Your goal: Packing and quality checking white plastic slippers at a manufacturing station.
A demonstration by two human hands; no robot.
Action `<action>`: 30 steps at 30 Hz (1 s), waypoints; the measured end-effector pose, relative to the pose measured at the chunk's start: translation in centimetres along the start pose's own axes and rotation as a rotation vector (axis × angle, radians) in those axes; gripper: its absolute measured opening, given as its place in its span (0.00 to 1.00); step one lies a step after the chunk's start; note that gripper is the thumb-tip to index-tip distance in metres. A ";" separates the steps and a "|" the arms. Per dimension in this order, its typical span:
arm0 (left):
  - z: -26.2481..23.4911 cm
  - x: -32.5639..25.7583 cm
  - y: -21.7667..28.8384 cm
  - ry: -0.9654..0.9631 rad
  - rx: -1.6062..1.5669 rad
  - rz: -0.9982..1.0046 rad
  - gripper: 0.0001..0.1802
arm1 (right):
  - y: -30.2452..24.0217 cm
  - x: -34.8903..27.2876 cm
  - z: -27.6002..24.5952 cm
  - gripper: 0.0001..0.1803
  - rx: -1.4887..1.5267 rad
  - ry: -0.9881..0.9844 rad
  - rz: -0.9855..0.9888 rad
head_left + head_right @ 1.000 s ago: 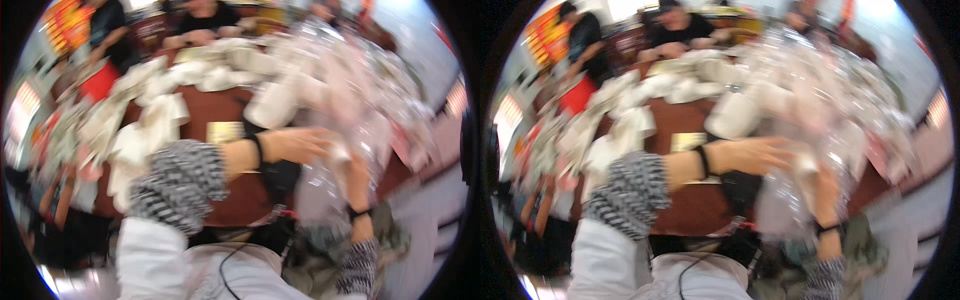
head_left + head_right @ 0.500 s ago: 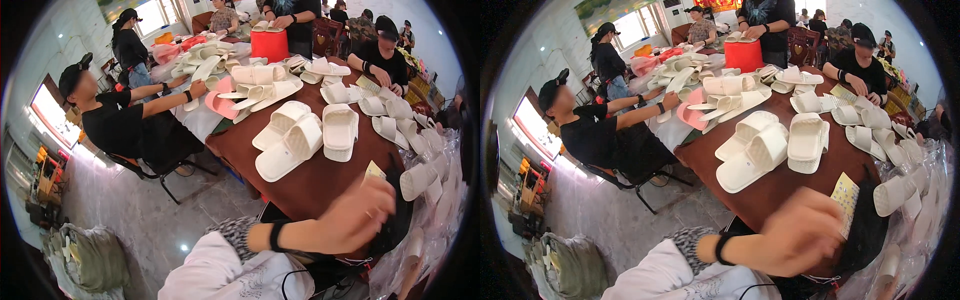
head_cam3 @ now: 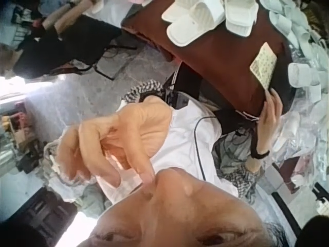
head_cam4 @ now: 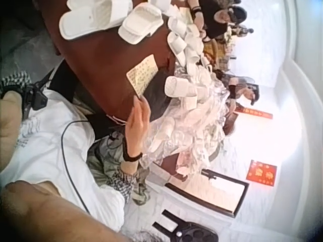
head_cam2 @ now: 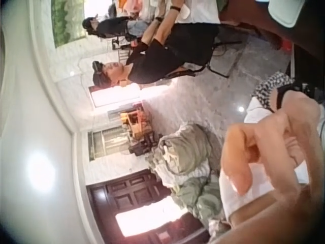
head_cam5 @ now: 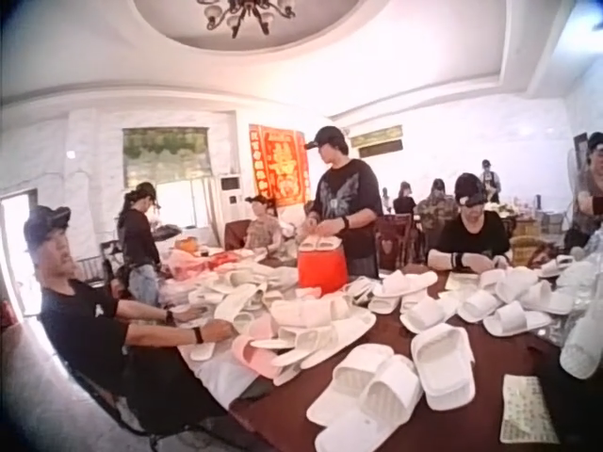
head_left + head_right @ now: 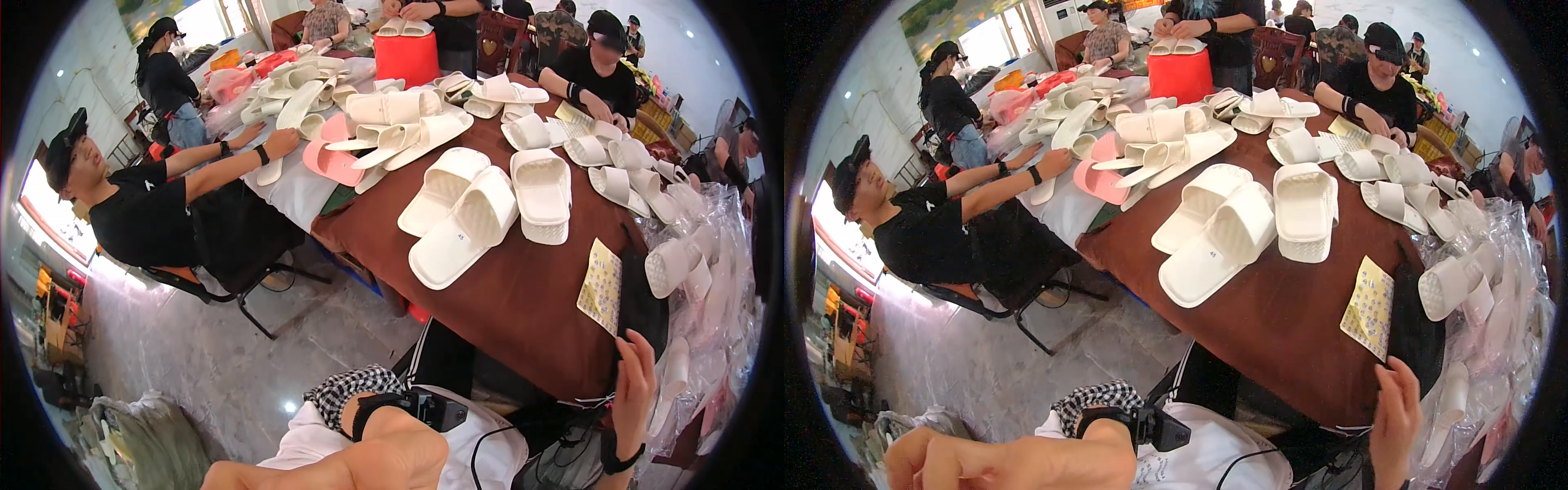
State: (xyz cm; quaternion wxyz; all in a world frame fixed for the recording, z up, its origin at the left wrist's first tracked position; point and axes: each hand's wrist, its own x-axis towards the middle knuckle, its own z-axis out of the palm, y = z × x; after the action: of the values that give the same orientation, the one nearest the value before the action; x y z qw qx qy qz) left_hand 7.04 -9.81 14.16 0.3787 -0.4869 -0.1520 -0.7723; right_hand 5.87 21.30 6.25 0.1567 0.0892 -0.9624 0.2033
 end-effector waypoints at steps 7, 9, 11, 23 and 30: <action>-0.1 -0.4 1.4 0.126 0.236 -0.009 0.07 | -2.6 5.0 3.3 0.16 0.086 0.000 -0.259; 0.0 -0.7 1.5 0.113 0.187 -0.022 0.07 | -2.9 6.1 3.7 0.16 0.100 -0.014 -0.276; 0.4 -1.1 1.1 0.188 0.222 -0.014 0.06 | -3.2 7.1 4.0 0.16 0.082 -0.001 -0.316; -2.3 -3.6 -1.1 0.082 0.433 -0.231 0.09 | -1.3 10.7 7.4 0.14 0.101 -0.064 -0.392; -14.0 -6.7 -4.2 -0.419 1.501 -0.580 0.18 | 3.4 10.1 9.0 0.11 -0.009 -0.111 -0.253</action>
State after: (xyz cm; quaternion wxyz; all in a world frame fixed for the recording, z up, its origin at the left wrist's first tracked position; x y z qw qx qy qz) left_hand -3.33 -12.52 2.19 0.3526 -0.1801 -0.8135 -0.4259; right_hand -6.77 19.53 0.63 0.1279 0.2201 -0.9516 0.1724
